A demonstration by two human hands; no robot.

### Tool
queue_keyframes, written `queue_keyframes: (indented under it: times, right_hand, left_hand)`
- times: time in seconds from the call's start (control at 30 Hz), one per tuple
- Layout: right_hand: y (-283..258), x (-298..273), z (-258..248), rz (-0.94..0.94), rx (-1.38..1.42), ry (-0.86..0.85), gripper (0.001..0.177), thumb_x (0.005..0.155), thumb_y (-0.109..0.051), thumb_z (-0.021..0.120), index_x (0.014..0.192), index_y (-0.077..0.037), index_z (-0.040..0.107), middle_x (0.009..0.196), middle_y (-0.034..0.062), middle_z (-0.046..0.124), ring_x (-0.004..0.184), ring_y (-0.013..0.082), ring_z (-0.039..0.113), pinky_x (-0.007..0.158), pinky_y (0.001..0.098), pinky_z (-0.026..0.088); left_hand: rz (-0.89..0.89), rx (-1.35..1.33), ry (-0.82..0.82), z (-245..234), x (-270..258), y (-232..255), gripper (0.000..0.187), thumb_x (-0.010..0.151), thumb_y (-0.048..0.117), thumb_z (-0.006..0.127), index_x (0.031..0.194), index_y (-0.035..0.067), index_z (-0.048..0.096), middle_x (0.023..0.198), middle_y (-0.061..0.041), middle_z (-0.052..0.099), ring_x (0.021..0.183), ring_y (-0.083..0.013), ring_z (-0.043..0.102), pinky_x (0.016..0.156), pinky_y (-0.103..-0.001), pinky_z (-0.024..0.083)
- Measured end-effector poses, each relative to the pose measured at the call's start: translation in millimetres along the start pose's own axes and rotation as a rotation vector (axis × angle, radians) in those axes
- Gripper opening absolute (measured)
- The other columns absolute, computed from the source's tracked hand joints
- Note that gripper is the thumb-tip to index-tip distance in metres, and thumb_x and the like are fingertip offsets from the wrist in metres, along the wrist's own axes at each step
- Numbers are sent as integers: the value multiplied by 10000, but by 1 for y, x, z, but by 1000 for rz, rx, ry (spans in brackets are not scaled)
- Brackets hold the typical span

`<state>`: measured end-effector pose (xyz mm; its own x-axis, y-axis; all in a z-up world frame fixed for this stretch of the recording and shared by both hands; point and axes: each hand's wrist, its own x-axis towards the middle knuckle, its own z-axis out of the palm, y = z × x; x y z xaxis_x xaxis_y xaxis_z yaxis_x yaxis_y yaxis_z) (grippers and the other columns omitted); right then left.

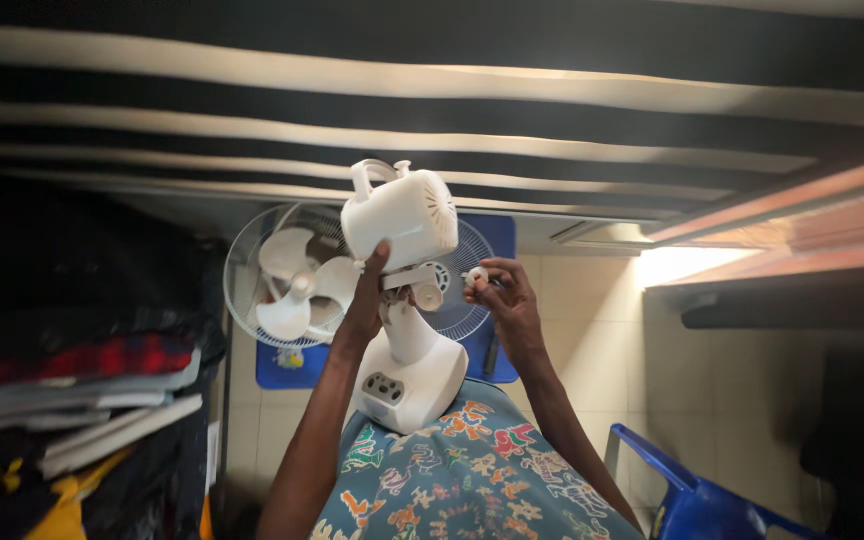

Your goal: The person assembles a white portable fan by attaching the motor housing to the stand and securing it with a knob. They repeatedly adjust and tighten the connection while holding the unit upright.

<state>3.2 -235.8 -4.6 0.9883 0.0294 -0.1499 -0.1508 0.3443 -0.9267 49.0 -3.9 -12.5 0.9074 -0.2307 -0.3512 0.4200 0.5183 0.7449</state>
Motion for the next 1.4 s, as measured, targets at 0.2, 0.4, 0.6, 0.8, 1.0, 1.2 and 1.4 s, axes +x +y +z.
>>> queue_keyframes:
  times: [0.2, 0.4, 0.6, 0.8, 1.0, 1.2, 1.4]
  right_hand:
    - [-63, -24, 36, -126, 132, 5, 379, 960, -37, 709, 1308, -31, 560, 1155, 89, 625, 1043, 187, 688, 915, 341, 596]
    - [-76, -33, 47, -129, 124, 31, 408, 956, -17, 686, 1344, -10, 561, 1155, 101, 650, 1047, 171, 692, 923, 337, 602]
    - [-67, -31, 32, -37, 667, -38, 442, 998, -12, 612, 1430, -7, 523, 1187, 106, 598, 1038, 168, 632, 935, 284, 551]
    - [-54, -22, 12, 95, 1160, 62, 427, 1020, 13, 549, 1444, -24, 505, 1177, 163, 572, 1002, 195, 595, 898, 285, 552]
    - [-31, -21, -4, 149, 1136, 139, 389, 1004, 7, 552, 1391, -26, 549, 1130, 158, 588, 970, 197, 589, 869, 288, 548]
    - [-23, -24, -6, 181, 1023, 114, 357, 1000, -15, 577, 1357, -7, 563, 1115, 143, 588, 973, 202, 594, 866, 292, 533]
    - [-26, -30, 0, 178, 788, 138, 325, 959, -60, 600, 1281, -43, 568, 1110, 113, 597, 967, 181, 600, 856, 291, 521]
  left_hand:
    - [15, 33, -84, 25, 14, 1, 604, 932, 599, 620, 1132, 30, 634, 828, -47, 662, 647, -113, 658, 553, -264, 557]
    - [16, 110, -175, 32, 27, -6, 660, 959, 656, 592, 1065, 7, 643, 794, -54, 631, 634, -113, 635, 548, -267, 549]
    - [52, 138, -174, 38, 24, 0, 632, 928, 632, 605, 1030, 10, 651, 764, -61, 650, 599, -127, 644, 543, -286, 557]
    - [100, 102, -226, 35, 19, -4, 617, 993, 590, 629, 1004, -27, 641, 691, -91, 606, 578, -171, 641, 568, -332, 577]
    - [167, 117, -226, 33, 10, -2, 599, 969, 580, 603, 1100, -4, 629, 799, -96, 683, 639, -170, 678, 585, -319, 577]
    - [148, 85, -229, 27, 9, -5, 583, 987, 559, 606, 1137, -5, 615, 804, -104, 691, 658, -173, 694, 596, -306, 578]
    - [163, 90, -193, 30, 6, -6, 590, 982, 549, 647, 1137, -19, 617, 807, -100, 684, 650, -165, 686, 587, -305, 583]
